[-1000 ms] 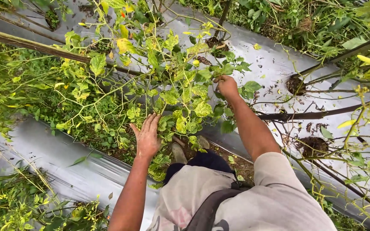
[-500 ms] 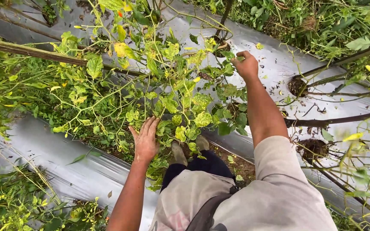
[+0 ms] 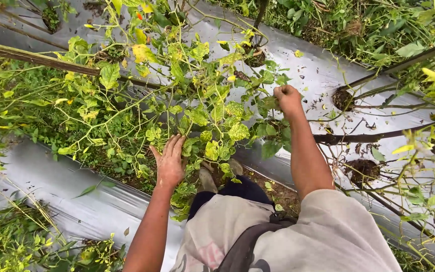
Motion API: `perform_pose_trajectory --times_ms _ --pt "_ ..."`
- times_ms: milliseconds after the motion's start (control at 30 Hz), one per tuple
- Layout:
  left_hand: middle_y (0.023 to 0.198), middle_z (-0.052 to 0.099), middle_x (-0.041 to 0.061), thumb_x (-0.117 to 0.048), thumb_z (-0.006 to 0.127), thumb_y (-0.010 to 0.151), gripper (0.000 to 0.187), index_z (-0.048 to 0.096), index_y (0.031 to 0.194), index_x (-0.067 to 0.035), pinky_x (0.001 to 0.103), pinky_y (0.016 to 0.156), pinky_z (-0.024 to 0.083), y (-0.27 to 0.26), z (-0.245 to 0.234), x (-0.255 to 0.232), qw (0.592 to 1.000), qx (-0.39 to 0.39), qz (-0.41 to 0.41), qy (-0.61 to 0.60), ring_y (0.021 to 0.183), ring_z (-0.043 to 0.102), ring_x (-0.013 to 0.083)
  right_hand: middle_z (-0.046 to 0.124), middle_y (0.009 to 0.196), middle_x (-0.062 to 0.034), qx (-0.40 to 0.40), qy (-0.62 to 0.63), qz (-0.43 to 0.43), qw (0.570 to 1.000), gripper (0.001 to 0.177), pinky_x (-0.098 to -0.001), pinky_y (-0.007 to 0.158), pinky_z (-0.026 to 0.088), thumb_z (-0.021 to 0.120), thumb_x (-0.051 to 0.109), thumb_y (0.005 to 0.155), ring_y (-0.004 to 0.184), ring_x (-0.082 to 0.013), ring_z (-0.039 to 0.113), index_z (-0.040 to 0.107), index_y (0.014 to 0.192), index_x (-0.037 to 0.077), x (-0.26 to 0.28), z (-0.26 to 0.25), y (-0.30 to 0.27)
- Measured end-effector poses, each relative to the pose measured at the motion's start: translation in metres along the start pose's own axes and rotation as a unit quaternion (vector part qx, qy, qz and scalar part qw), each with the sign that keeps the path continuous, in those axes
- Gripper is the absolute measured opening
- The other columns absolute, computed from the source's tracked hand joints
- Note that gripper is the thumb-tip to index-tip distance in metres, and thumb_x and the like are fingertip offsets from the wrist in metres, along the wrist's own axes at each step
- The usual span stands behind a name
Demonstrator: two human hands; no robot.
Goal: The person sits between rows of plants and removes weeds by hand and with a hoe. They pull weeds from the soil and plastic mulch, then use a hoe to loosen and clear more weeds from the base of the plants.
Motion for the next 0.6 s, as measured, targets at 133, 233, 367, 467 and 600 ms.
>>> perform_pose_trajectory --times_ms 133,233,367,467,600 --pt "0.163 0.033 -0.002 -0.028 0.061 0.096 0.073 0.026 0.16 -0.03 0.077 0.119 0.005 0.002 0.012 0.005 1.0 -0.005 0.012 0.001 0.153 0.03 0.0218 0.06 0.08 -0.0065 0.045 0.286 0.125 0.949 0.022 -0.0219 0.049 0.038 0.052 0.031 0.101 0.062 -0.0103 0.051 0.055 0.101 0.009 0.06 0.001 -0.027" --pt "0.163 0.034 -0.001 -0.028 0.06 0.097 0.072 0.026 0.16 -0.03 0.077 0.119 0.005 0.004 0.013 0.003 1.0 -0.007 0.01 -0.006 0.153 0.03 0.0216 0.055 0.074 -0.0043 0.073 0.22 0.145 0.962 0.047 -0.0215 0.045 0.038 0.045 0.055 0.106 0.056 -0.0082 0.048 0.055 0.098 0.009 0.092 0.015 -0.028" --pt "0.163 0.034 0.0 -0.029 0.06 0.098 0.071 0.026 0.16 -0.029 0.079 0.118 0.006 0.002 0.012 -0.001 1.0 -0.01 0.005 -0.017 0.152 0.031 0.0227 0.064 0.062 -0.0082 0.055 0.055 0.193 0.978 0.057 -0.0397 0.038 0.045 0.068 0.063 0.093 0.041 -0.0183 0.056 0.067 0.085 0.007 0.01 0.072 0.061" --pt "0.163 0.033 -0.001 -0.031 0.06 0.098 0.072 0.024 0.161 -0.03 0.079 0.118 0.005 0.003 0.015 0.0 1.0 -0.009 0.003 -0.009 0.152 0.03 0.0226 0.061 0.061 -0.0068 0.052 0.132 0.178 0.974 0.039 -0.0318 0.04 0.044 0.057 0.041 0.1 0.045 -0.0155 0.054 0.066 0.083 0.007 0.024 0.075 0.049" --pt "0.163 0.036 0.0 -0.03 0.059 0.099 0.07 0.026 0.161 -0.03 0.076 0.12 0.002 0.003 0.005 -0.011 1.0 0.015 -0.012 -0.016 0.152 0.031 0.0228 0.06 0.07 -0.0069 0.058 0.202 0.149 0.966 0.027 -0.0257 0.041 0.043 0.053 0.026 0.098 0.053 -0.0116 0.053 0.065 0.1 0.001 0.052 0.05 0.008"
Point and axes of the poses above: each hand's wrist, its own y-axis towards the middle knuckle, its own z-axis out of the palm, x = y × z, the point moved 1 cm from there along y, towards the middle knuckle
